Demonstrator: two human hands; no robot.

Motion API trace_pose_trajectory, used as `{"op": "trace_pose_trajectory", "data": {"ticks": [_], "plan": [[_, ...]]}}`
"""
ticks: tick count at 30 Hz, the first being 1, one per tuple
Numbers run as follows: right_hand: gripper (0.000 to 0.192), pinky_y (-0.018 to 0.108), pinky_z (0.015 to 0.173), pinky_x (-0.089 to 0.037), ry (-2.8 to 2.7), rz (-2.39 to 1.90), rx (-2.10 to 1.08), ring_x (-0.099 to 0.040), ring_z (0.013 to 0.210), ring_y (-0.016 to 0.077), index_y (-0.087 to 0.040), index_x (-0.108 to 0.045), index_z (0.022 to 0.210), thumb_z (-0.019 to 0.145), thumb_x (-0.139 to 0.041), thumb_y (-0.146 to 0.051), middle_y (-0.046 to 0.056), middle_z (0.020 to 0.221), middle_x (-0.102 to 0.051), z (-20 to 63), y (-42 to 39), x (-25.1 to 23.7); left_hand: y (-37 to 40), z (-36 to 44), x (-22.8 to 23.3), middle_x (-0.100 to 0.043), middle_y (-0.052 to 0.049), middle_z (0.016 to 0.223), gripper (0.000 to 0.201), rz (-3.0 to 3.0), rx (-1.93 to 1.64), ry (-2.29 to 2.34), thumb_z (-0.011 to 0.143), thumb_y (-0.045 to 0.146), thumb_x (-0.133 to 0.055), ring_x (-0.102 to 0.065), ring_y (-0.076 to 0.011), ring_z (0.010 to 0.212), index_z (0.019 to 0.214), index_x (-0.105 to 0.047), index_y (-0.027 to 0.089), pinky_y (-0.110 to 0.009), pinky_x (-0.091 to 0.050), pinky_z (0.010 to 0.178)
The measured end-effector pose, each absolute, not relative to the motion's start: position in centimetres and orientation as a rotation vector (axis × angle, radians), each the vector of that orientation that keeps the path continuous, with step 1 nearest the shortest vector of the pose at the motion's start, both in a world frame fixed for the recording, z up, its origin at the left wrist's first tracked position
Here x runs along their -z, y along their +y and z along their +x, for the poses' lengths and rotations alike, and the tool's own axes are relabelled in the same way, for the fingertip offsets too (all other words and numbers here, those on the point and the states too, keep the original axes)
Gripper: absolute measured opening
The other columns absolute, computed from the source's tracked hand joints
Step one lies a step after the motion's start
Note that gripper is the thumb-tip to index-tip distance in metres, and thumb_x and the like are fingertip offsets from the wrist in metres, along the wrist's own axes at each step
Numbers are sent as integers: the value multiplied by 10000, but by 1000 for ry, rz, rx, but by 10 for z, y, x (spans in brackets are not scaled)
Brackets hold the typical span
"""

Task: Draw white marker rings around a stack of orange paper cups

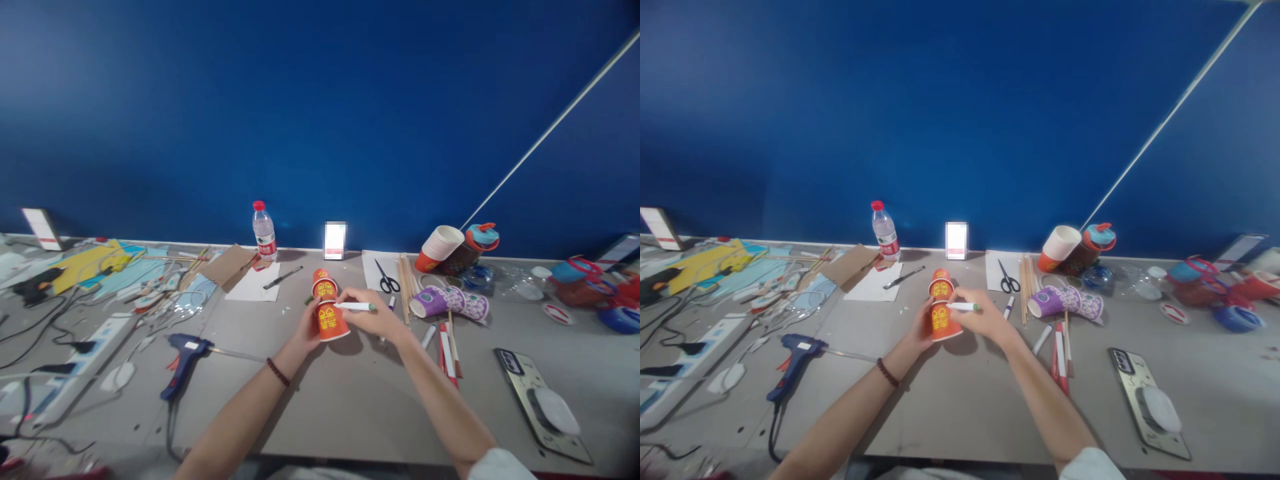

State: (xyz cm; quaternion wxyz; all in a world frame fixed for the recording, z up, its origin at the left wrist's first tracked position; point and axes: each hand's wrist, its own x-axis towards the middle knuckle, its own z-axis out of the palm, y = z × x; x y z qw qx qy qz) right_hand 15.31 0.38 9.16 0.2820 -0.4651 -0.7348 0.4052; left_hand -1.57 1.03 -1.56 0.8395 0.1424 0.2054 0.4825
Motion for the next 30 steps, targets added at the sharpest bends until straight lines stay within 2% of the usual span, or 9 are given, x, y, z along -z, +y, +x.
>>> {"op": "trace_pose_trajectory", "data": {"ticks": [11,30], "plan": [[105,250,649,-379,-1985,-1141,-1070,-565,733,152,-213,-651,872,800,-576,-229,-20,817,-663,153,3,-93,11,-17,15,-723,-108,980,376,292,-1027,458,821,384,-665,-684,-232,885,1076,-655,108,-346,-505,849],[105,241,647,-376,-2030,-1149,-954,-576,731,156,-224,-647,902,837,-574,-262,-30,815,-674,147,0,-91,12,-15,14,-735,-81,887,283,287,-1041,498,822,373,-665,-691,-211,811,950,-677,121,-336,-512,818]]}}
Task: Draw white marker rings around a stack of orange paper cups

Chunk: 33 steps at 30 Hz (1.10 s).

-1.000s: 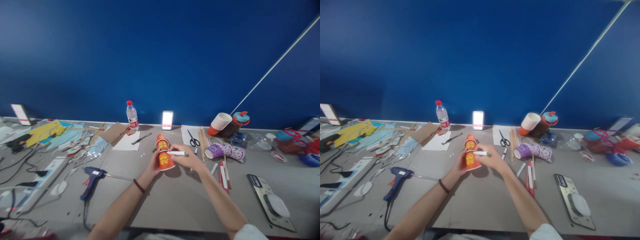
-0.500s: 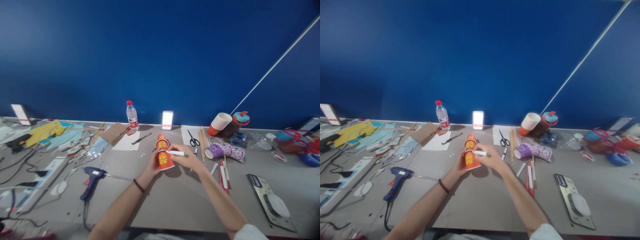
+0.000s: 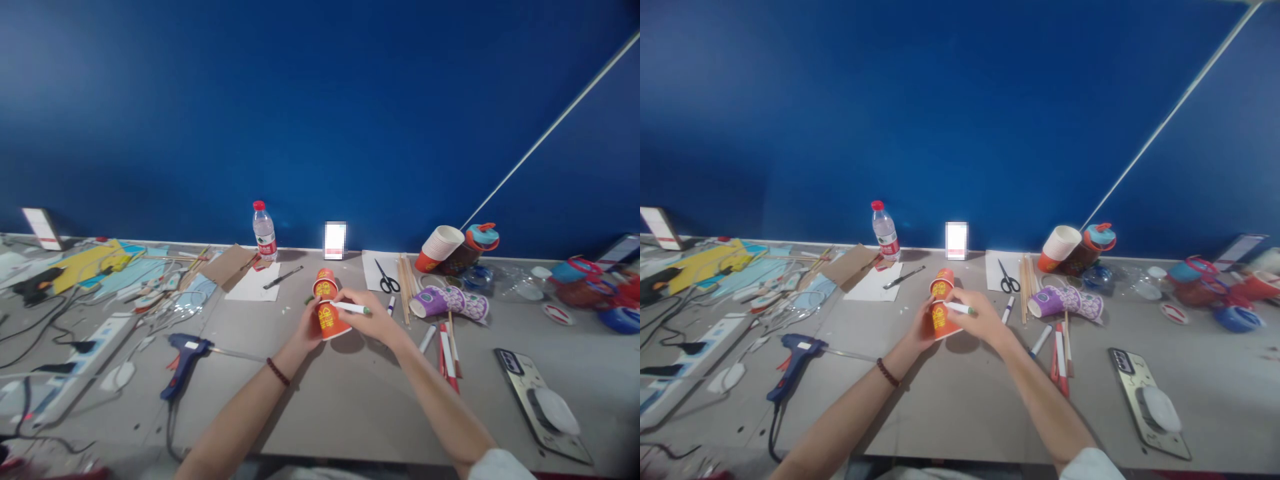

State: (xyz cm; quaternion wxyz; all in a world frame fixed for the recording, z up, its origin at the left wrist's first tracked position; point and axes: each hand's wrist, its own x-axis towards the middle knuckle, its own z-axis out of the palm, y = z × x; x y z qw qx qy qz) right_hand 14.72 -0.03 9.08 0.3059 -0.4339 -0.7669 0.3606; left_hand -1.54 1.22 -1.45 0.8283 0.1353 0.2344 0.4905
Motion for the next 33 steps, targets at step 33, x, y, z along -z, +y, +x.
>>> {"op": "trace_pose_trajectory", "data": {"ticks": [33], "plan": [[97,232,589,-354,-2056,-1175,-1012,-553,674,144,-221,-650,868,802,-587,-252,-25,756,-641,148,1,-91,12,-15,15,-727,-118,959,373,291,-1012,491,811,399,-660,-686,-246,858,1036,-667,101,-370,-504,843]]}}
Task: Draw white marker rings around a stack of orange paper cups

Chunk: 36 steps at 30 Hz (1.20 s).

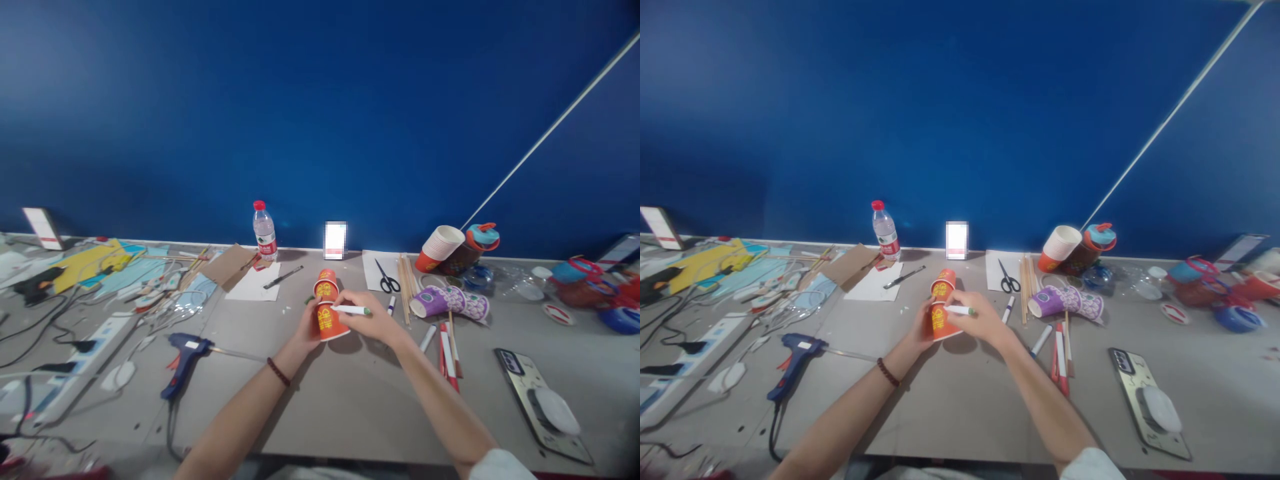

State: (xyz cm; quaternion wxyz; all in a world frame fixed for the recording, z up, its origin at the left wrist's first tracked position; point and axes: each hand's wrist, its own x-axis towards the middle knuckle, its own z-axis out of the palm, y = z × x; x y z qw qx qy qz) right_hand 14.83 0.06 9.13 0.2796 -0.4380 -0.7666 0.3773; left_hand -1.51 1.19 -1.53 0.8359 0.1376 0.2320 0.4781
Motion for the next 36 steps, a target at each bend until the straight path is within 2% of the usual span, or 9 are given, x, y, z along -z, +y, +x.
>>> {"op": "trace_pose_trajectory", "data": {"ticks": [19,36], "plan": [[116,225,571,-354,-2016,-1216,-1063,-540,674,142,-212,-653,832,738,-586,-195,-26,739,-634,151,3,-91,13,-15,20,-726,-113,953,376,302,-1011,488,804,410,-661,-683,-254,867,1031,-668,110,-390,-504,859],[87,222,580,-364,-1993,-1186,-1076,-545,705,141,-210,-624,829,770,-563,-194,-24,788,-627,152,2,-93,13,-16,19,-727,-102,915,350,275,-1007,490,792,390,-672,-683,-234,837,997,-663,107,-343,-505,811]]}}
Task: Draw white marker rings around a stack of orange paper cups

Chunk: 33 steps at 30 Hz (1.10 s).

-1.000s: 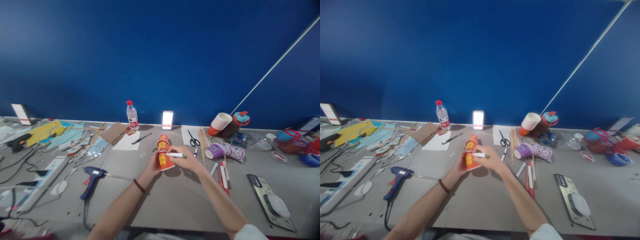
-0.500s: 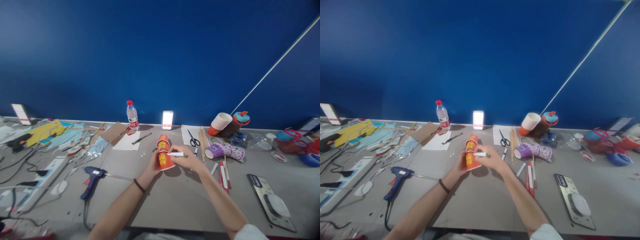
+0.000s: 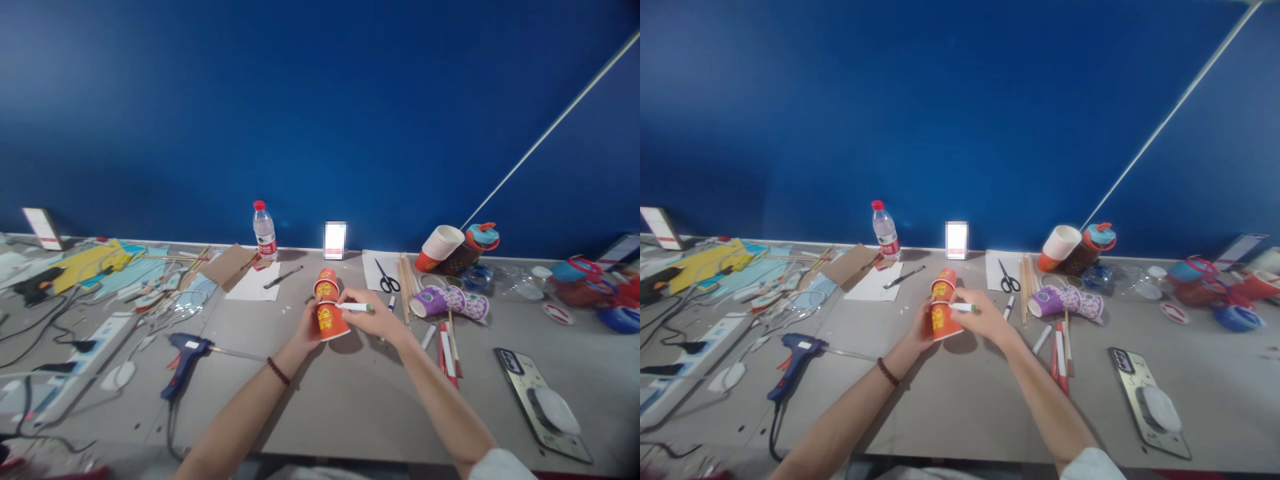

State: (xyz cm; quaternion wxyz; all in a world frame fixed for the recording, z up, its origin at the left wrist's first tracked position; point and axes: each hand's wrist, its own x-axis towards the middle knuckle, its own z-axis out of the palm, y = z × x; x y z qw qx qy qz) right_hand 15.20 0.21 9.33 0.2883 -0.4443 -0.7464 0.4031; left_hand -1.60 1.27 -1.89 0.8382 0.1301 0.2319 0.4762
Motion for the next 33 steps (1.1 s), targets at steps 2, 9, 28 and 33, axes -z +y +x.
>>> {"op": "trace_pose_trajectory", "data": {"ticks": [2,9,28,33], "plan": [[87,225,582,-359,-1998,-1187,-1066,-544,702,142,-211,-626,834,776,-564,-195,-25,778,-626,152,2,-93,13,-16,18,-729,-98,907,331,257,-1015,502,798,379,-667,-681,-219,810,981,-666,103,-328,-505,794],[97,240,634,-363,-2012,-1145,-997,-554,711,146,-214,-639,860,800,-563,-204,-32,779,-641,151,2,-91,14,-16,16,-733,-91,869,305,238,-1026,487,771,352,-689,-686,-219,787,937,-661,98,-327,-507,786],[82,244,647,-367,-2060,-1152,-969,-580,726,151,-216,-643,856,821,-570,-213,-27,808,-668,147,2,-89,12,-12,8,-737,-99,861,272,260,-1052,560,804,325,-656,-694,-212,752,954,-666,99,-325,-531,750],[80,241,635,-362,-2073,-1171,-971,-566,699,141,-222,-646,857,812,-581,-214,-37,776,-652,148,2,-88,12,-12,7,-731,-99,826,301,275,-1048,560,779,341,-675,-687,-212,721,937,-668,86,-321,-525,724]]}}
